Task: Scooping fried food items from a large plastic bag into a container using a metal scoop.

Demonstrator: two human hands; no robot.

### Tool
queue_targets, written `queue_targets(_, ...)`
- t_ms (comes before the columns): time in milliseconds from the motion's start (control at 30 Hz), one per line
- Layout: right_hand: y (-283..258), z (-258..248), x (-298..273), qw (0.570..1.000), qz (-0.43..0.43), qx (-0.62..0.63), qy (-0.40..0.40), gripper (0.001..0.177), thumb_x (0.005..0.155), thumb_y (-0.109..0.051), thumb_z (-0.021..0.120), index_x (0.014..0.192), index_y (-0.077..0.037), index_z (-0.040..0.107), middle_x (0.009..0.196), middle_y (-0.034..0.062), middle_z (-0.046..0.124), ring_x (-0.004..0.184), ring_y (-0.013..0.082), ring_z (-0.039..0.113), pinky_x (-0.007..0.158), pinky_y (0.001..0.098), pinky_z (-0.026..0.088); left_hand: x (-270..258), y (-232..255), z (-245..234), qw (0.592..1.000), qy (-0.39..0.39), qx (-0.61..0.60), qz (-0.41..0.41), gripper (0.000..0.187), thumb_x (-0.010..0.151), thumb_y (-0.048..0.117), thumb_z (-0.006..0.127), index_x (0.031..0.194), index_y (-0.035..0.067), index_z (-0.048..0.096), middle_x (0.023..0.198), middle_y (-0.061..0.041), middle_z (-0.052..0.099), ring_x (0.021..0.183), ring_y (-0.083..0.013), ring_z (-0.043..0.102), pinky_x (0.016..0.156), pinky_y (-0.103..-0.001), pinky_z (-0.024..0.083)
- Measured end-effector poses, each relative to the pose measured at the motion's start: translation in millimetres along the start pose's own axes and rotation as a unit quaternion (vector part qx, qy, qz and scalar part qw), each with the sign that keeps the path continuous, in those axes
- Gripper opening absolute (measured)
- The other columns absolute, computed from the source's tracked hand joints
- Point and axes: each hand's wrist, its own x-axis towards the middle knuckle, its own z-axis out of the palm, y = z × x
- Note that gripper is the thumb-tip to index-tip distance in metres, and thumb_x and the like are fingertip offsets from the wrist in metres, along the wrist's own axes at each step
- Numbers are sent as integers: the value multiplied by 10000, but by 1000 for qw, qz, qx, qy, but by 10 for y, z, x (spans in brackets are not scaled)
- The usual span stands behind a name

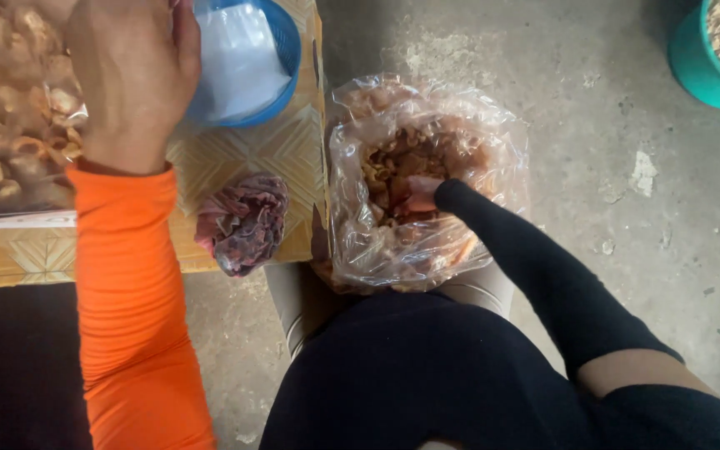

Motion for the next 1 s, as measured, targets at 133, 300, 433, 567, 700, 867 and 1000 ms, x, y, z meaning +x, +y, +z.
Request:
queue_targets(133, 241, -390, -185, 996, -49, 68, 9, 245, 918, -230, 651, 1144, -205, 741, 1081, -4, 748, 925, 181, 690, 811, 319, 541, 182, 324, -739, 880, -76, -467, 39, 90, 1073, 3, 647, 1006, 4, 587, 891, -142, 612, 839, -273, 633, 750, -366, 492)
queue_targets(300, 693, -736, -332, 993, -71, -14, 98, 375, 904, -334, 567, 1236, -214, 694, 1272, 38, 662, 1076, 250, 599, 938, 372, 449, -167, 905, -562, 498, -83, -860, -65, 120, 1054, 49, 496, 1099, 132, 571, 904, 5, 586, 718, -54, 565, 619, -135, 486)
queue_targets(433, 476, -1046, -870, 988, -22, 95, 120, 273, 918, -274, 616, 1128, -170, 757, 1117, 50, 731, 934, 230, 649, 877, 362, 483, -403, 1224, -217, 804, -246, -531, -107, 91, 978, 166, 629, 932, 94, 657, 801, -30, 596, 568, -158, 527, 520, -324, 374)
queue_targets(567, 807, -1024, -858, 966, -52, 197, 161, 262, 825, -311, 773, 1062, -199, 768, 866, 94, 750, 832, 256, 704, 821, 375, 550, -469, 1258, -212, 786, -219, -570, -100, 102, 792, 24, 765, 844, 15, 678, 748, -219, 611, 701, -421, 653, 590, -412, 498)
queue_targets(700, 765, -1155, -936, 959, -64, 220, 165, 278, 836, -305, 767, 1087, -186, 766, 844, 115, 738, 778, 262, 697, 770, 393, 544, -367, 1282, -263, 750, -184, -627, -105, 153, 876, 72, 748, 891, -36, 640, 767, -209, 567, 668, -272, 581, 589, -334, 461)
queue_targets(867, 614, -1411, -1123, 933, -106, 306, 160, 232, 889, -131, 725, 1105, -48, 722, 838, 166, 734, 755, 227, 695, 747, 299, 554, -415, 1442, 71, 766, -129, -622, -100, 85, 929, 164, 747, 885, 92, 736, 771, -87, 540, 692, -215, 557, 600, -278, 461)
queue_targets(1000, 226, -1869, -1571, 965, -3, 212, 155, 288, 968, -141, 551, 1220, -120, 690, 1137, 95, 718, 886, 230, 608, 863, 410, 533, -424, 1765, 256, 769, -167, -610, -99, 149, 922, 174, 694, 949, 28, 698, 976, -97, 592, 756, -156, 557, 620, -282, 473)
